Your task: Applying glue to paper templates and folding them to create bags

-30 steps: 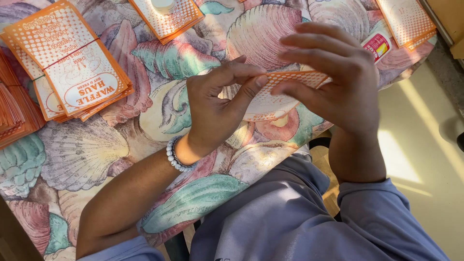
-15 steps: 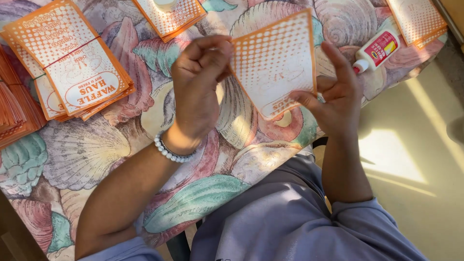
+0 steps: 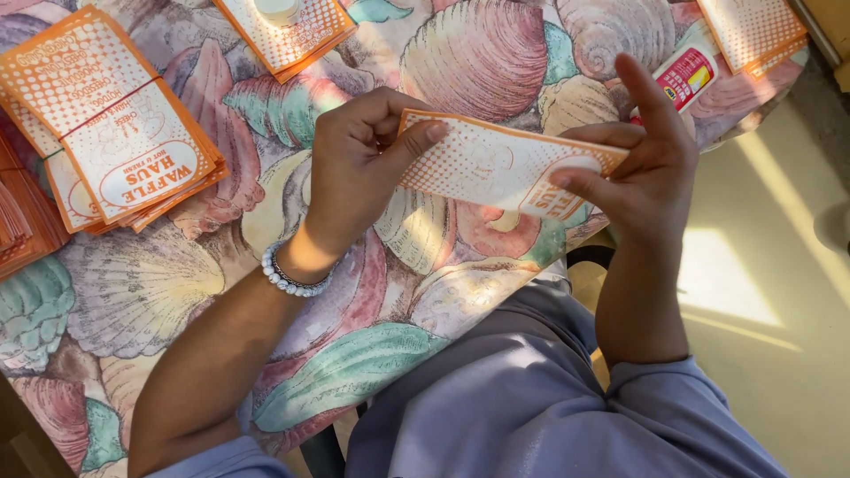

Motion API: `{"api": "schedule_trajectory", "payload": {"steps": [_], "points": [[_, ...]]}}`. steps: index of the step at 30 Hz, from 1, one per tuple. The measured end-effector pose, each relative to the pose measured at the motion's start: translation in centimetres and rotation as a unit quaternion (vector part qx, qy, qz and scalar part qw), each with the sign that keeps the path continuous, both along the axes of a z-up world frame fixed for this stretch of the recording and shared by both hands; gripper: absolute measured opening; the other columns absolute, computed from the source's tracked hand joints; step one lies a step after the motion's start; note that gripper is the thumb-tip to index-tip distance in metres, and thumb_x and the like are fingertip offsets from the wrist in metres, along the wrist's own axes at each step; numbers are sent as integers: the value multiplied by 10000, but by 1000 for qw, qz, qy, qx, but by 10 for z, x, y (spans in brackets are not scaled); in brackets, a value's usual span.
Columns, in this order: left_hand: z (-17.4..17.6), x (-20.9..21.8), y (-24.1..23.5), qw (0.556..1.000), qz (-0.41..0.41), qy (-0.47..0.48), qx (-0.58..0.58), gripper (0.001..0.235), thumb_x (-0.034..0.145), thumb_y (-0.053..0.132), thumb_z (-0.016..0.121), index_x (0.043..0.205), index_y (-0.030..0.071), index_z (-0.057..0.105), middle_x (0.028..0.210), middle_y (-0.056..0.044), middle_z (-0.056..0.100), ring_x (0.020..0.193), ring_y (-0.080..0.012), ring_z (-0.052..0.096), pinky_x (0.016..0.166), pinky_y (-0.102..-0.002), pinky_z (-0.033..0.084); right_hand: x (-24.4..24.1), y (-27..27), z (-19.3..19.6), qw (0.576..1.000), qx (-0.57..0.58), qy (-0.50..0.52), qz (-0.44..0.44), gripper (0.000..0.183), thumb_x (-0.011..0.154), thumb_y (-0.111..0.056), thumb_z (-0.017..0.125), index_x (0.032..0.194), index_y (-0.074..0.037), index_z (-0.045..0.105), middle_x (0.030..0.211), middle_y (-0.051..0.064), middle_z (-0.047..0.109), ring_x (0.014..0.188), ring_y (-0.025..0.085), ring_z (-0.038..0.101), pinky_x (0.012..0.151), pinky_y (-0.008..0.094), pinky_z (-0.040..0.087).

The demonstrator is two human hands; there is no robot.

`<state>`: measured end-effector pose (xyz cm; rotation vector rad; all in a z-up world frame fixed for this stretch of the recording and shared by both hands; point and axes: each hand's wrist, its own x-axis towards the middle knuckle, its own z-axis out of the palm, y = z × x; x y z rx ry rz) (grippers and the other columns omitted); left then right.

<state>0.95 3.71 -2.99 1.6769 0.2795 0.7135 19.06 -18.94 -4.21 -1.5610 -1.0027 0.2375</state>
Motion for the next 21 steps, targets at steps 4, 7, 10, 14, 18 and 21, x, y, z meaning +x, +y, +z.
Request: {"api": "schedule_trajectory", "payload": {"steps": [4, 7, 10, 14, 18, 21], "points": [[-1, -1, -3, 1000, 9, -15, -11, 78, 1009, 97, 749, 1000, 34, 704, 670, 77, 292, 630, -49, 273, 573, -202, 251, 1, 2, -18, 993, 58, -70, -72, 894, 844, -54, 932, 1562, 58, 412, 1631, 169, 463, 603, 18, 442, 513, 132, 276], [3, 0, -3, 999, 7, -7, -34, 121, 1025, 119, 725, 946, 61, 654, 657, 85, 403, 631, -26, 301, 564, -195, 237, 4, 2, -21, 992, 95, -19, -86, 874, 873, 191, 885, 1577, 64, 381, 1655, 187, 441, 634, 64, 462, 558, 154, 343], [2, 0, -2, 999, -4, -10, -43, 118, 1022, 130, 723, 1081, 38, 680, 848, 5, 709, 746, -21, 539, 659, -182, 438, 9, 1, -22, 992, 107, -2, -74, 862, 890, 205, 863, 1586, 72, 372, 1651, 180, 456, 682, 92, 517, 638, 190, 424], [-2, 1, -2, 1000, 23, 3, -1, 76, 1024, 100, 741, 1031, 31, 710, 670, 59, 525, 658, -26, 413, 612, -191, 357, 13, -4, -30, 988, 139, 26, -56, 874, 918, 244, 840, 1625, 40, 369, 1744, 103, 352, 945, 298, 634, 777, 344, 575], [-2, 1, -3, 1000, 19, 2, -3, 76, 1031, 106, 730, 1017, 35, 707, 622, 79, 350, 611, -44, 291, 584, -205, 261, 17, -4, -36, 981, 172, 43, -74, 897, 942, 261, 831, 1664, 23, 354, 1766, 66, 369, 1048, 364, 732, 849, 362, 599], [-4, 1, -4, 1000, 17, 2, -18, 76, 1021, 96, 740, 1018, 29, 705, 650, 67, 455, 636, -33, 355, 582, -197, 315, 19, -7, -40, 979, 180, 37, -85, 913, 957, 303, 840, 1675, 13, 356, 1784, 41, 349, 986, 423, 750, 820, 392, 606]]}}
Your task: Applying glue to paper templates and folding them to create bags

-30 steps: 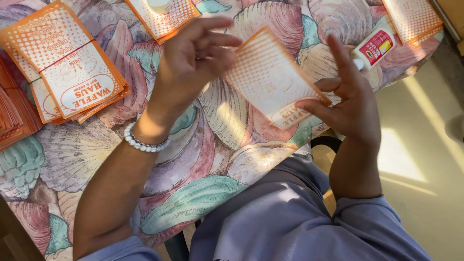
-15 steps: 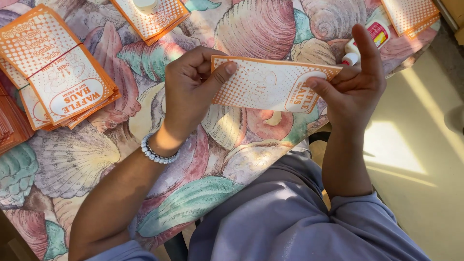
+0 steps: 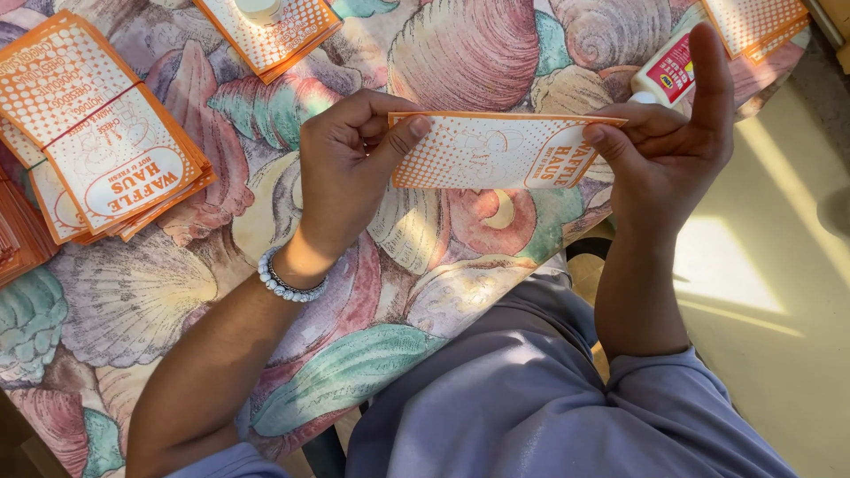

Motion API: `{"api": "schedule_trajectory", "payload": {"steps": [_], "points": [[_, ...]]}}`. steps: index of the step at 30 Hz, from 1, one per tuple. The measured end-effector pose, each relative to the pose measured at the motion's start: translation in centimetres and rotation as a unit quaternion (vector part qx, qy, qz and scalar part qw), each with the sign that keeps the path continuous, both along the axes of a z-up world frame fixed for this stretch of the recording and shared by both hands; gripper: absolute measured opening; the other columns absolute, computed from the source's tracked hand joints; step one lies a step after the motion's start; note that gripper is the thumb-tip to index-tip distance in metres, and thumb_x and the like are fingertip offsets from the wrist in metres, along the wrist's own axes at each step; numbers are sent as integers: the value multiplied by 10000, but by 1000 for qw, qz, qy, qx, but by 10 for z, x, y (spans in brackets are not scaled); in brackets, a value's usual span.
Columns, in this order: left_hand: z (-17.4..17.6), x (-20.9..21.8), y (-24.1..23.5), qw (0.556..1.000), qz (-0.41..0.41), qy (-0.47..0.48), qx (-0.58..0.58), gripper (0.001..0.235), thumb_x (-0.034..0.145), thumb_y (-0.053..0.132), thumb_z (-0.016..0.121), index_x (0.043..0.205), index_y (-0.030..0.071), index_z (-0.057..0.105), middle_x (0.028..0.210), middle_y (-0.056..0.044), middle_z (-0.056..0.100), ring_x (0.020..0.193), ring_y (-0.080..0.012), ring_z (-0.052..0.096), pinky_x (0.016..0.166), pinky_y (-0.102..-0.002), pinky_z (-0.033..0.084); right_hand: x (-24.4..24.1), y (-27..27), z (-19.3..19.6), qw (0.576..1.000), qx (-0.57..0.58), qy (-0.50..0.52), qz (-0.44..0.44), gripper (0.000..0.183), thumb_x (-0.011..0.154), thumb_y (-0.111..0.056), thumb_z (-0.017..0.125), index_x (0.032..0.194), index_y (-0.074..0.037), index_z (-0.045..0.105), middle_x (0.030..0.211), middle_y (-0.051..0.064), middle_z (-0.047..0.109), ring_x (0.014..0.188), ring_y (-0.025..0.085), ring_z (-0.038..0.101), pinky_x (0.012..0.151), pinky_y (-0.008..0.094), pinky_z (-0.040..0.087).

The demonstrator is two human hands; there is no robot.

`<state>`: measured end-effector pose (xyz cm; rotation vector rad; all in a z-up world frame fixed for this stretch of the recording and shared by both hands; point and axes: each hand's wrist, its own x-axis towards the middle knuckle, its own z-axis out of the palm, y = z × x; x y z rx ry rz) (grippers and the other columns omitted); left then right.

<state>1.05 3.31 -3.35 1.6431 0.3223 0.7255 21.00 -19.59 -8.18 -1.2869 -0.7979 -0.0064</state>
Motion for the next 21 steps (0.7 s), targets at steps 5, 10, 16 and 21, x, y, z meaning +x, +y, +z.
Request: {"api": "schedule_trajectory", "payload": {"steps": [5, 10, 16, 21], "points": [[-2, 0, 2, 1000, 11, 9, 18, 78, 1001, 93, 765, 1003, 35, 714, 708, 35, 622, 698, -21, 491, 630, -198, 419, 7, -6, -1, 1000, -12, -3, -13, 918, 960, 298, 845, 1681, 29, 345, 1790, 64, 337, 1016, 426, 759, 845, 384, 609], [-2, 0, 1, 1000, 9, 2, 19, 90, 999, 106, 758, 1010, 30, 711, 776, -4, 718, 763, -29, 590, 701, -210, 504, 9, -7, 1, 999, -32, -11, -19, 926, 973, 287, 867, 1689, 24, 341, 1791, 50, 338, 1018, 435, 775, 850, 373, 611], [-6, 2, 1, 999, 4, 13, 30, 107, 1007, 133, 758, 989, 35, 721, 651, 47, 591, 694, -8, 481, 660, -194, 449, 11, -4, 7, 999, -43, -30, -10, 860, 980, 293, 834, 1653, 30, 368, 1740, 117, 402, 1016, 404, 739, 838, 380, 602], [-7, 2, -1, 999, -10, 31, 9, 72, 1007, 85, 752, 971, 30, 725, 591, 75, 448, 617, -14, 355, 597, -193, 333, 15, 1, 13, 995, -71, -64, -1, 635, 955, 221, 804, 1500, 100, 503, 1401, 242, 642, 984, 366, 726, 825, 378, 598]]}}
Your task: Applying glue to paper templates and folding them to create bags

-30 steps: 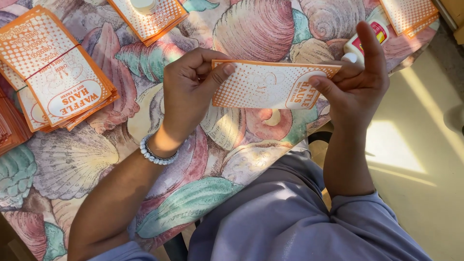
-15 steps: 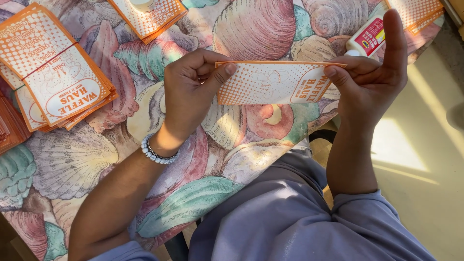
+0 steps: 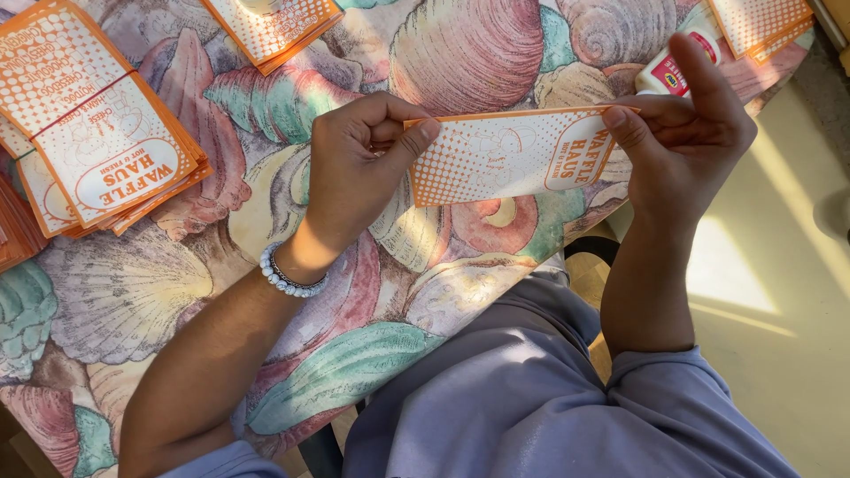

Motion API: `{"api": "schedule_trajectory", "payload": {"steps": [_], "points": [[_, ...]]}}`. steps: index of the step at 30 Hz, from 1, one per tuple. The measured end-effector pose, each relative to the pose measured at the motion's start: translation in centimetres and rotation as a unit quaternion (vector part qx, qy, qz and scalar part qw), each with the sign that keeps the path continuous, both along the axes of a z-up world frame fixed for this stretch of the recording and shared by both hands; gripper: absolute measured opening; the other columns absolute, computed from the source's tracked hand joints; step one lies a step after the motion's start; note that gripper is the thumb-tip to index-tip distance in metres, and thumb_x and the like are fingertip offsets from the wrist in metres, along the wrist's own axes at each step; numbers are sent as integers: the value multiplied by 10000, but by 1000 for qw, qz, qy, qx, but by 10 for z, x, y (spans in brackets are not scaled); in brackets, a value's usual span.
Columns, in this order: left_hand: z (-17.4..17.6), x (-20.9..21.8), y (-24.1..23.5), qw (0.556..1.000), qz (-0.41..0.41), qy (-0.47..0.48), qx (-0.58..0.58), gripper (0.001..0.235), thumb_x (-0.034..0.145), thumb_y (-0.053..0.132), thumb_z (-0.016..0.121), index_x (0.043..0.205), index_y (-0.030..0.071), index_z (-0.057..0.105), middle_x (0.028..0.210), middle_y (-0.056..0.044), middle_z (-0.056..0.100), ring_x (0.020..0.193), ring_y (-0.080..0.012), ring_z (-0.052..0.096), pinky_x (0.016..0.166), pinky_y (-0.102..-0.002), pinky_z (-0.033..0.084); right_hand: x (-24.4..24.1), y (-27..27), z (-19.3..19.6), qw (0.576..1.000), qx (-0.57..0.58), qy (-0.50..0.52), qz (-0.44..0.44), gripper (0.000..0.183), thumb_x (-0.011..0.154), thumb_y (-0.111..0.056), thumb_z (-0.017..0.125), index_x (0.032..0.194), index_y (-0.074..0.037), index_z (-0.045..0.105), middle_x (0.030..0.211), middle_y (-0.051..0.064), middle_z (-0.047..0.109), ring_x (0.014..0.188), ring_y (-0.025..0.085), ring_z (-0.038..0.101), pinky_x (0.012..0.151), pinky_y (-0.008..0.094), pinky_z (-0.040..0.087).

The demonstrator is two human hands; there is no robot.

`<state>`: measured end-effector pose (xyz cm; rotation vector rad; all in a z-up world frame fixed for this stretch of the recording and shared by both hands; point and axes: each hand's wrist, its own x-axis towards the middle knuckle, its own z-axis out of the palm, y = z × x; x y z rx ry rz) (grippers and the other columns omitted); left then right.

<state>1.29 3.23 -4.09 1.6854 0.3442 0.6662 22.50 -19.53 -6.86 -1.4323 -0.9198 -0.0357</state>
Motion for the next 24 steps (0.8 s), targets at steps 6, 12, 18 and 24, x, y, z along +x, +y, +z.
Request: {"api": "schedule_trajectory", "payload": {"steps": [6, 12, 18, 24], "points": [[-6, 1, 2, 1000, -6, 15, 2, 83, 998, 96, 756, 963, 27, 726, 614, 49, 589, 648, -3, 493, 611, -192, 451, 3, 2, -3, 999, -14, 35, -2, 340, 987, 123, 822, 1286, 67, 673, 1054, 273, 724, 943, 256, 729, 875, 353, 639], [-3, 2, 3, 993, 4, 52, 109, 34, 972, 71, 711, 988, 49, 692, 896, -53, 768, 799, -124, 735, 692, -235, 597, 10, 22, 3, 990, -135, -41, 3, 89, 1059, 170, 810, 1101, 101, 773, 1006, 168, 724, 899, 167, 626, 769, 263, 479], [-39, 3, -14, 894, -118, 53, 429, 267, 1039, 22, 558, 1265, -104, 623, 1318, -344, 625, 1226, -490, 622, 1025, -503, 576, 25, 68, -7, 944, -299, -129, 59, 128, 1038, 44, 742, 1149, 30, 804, 1014, 132, 780, 799, 143, 684, 681, 269, 547], [-53, -26, -28, 842, -135, 101, 513, 576, 1082, 343, 498, 1463, -90, 483, 1552, -306, 442, 1455, -440, 431, 1239, -518, 328, 21, 73, -15, 853, -290, -429, 62, 212, 1053, 4, 745, 1249, 85, 742, 1291, 262, 665, 1088, 448, 649, 929, 548, 514]]}}
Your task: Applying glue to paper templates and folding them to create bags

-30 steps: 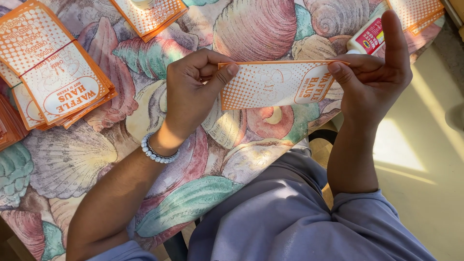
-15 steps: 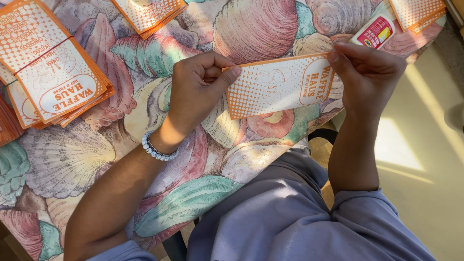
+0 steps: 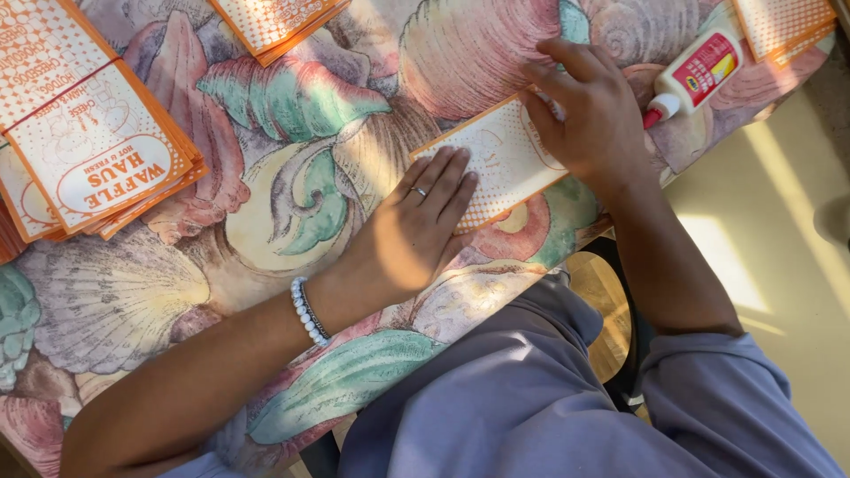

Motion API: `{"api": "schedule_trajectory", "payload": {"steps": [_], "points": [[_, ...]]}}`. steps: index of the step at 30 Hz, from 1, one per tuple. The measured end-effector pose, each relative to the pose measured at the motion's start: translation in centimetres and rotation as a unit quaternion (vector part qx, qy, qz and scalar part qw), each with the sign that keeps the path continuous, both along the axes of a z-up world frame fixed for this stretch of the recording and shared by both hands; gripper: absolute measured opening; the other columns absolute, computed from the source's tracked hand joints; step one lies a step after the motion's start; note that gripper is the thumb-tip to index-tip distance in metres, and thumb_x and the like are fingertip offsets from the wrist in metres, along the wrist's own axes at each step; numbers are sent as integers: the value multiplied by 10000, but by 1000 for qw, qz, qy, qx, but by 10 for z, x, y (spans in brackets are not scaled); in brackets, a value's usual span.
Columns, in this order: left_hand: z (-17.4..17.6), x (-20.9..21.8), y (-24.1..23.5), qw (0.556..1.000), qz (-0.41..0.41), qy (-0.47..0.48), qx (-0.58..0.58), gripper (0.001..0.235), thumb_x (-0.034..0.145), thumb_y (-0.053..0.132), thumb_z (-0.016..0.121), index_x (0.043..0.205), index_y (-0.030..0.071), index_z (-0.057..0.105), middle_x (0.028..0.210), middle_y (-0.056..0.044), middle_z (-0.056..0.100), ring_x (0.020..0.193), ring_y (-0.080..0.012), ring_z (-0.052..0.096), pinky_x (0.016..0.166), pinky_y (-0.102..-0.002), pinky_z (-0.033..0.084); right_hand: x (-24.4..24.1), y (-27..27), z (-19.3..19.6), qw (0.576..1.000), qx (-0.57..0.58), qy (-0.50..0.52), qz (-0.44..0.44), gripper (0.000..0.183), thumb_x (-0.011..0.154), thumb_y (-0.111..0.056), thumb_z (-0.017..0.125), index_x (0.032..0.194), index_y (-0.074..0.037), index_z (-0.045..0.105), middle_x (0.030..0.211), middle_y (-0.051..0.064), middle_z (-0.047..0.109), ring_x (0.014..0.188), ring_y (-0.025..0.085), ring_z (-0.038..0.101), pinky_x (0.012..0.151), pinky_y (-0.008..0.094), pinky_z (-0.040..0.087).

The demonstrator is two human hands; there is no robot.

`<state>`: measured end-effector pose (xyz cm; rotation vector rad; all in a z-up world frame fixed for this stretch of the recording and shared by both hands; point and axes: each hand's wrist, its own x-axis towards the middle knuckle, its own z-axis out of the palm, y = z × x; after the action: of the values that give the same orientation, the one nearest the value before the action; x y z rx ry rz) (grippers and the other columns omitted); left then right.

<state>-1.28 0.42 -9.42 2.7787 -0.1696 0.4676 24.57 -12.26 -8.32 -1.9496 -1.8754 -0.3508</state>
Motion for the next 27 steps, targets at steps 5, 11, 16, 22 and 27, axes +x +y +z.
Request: {"api": "schedule_trajectory", "payload": {"steps": [5, 11, 16, 22, 27], "points": [[-11, 5, -2, 998, 42, 27, 29, 624, 1037, 456, 487, 1483, 21, 521, 1575, -266, 447, 1482, -443, 387, 1228, -544, 277, -48, 6, 15, 996, 5, 26, 90, 132, 1046, 78, 626, 1054, 114, 753, 1161, 242, 709, 985, 374, 688, 836, 450, 572], [-12, 4, 0, 993, 83, 57, 64, 644, 1043, 481, 454, 1488, 18, 510, 1544, -255, 483, 1437, -389, 449, 1221, -497, 299, -62, 13, 12, 991, -46, -3, 125, 212, 1013, 82, 553, 1131, 142, 717, 1159, 217, 658, 969, 362, 657, 901, 421, 575], [-14, -3, 4, 984, 125, 88, 90, 663, 1066, 479, 380, 1534, 15, 452, 1525, -197, 528, 1415, -337, 479, 1253, -492, 228, -52, 13, 7, 992, -53, -12, 117, 250, 1000, 85, 548, 1169, 139, 724, 1192, 213, 668, 1029, 370, 673, 962, 422, 579], [-16, -4, 6, 980, 129, 85, 127, 658, 1061, 504, 401, 1507, 30, 497, 1491, -168, 567, 1397, -291, 501, 1265, -482, 197, -32, 6, 4, 991, -78, -61, 90, 311, 956, 75, 560, 1199, 93, 753, 1181, 164, 689, 998, 307, 690, 917, 382, 592], [-1, -7, 4, 966, 171, 111, 161, 667, 1085, 537, 305, 1487, 56, 533, 1430, -124, 614, 1378, -373, 483, 1252, -616, 125, -13, -7, 6, 992, -91, -85, 30, 296, 1028, 18, 590, 1249, 51, 784, 1228, 126, 715, 1094, 298, 696, 825, 403, 603]]}}
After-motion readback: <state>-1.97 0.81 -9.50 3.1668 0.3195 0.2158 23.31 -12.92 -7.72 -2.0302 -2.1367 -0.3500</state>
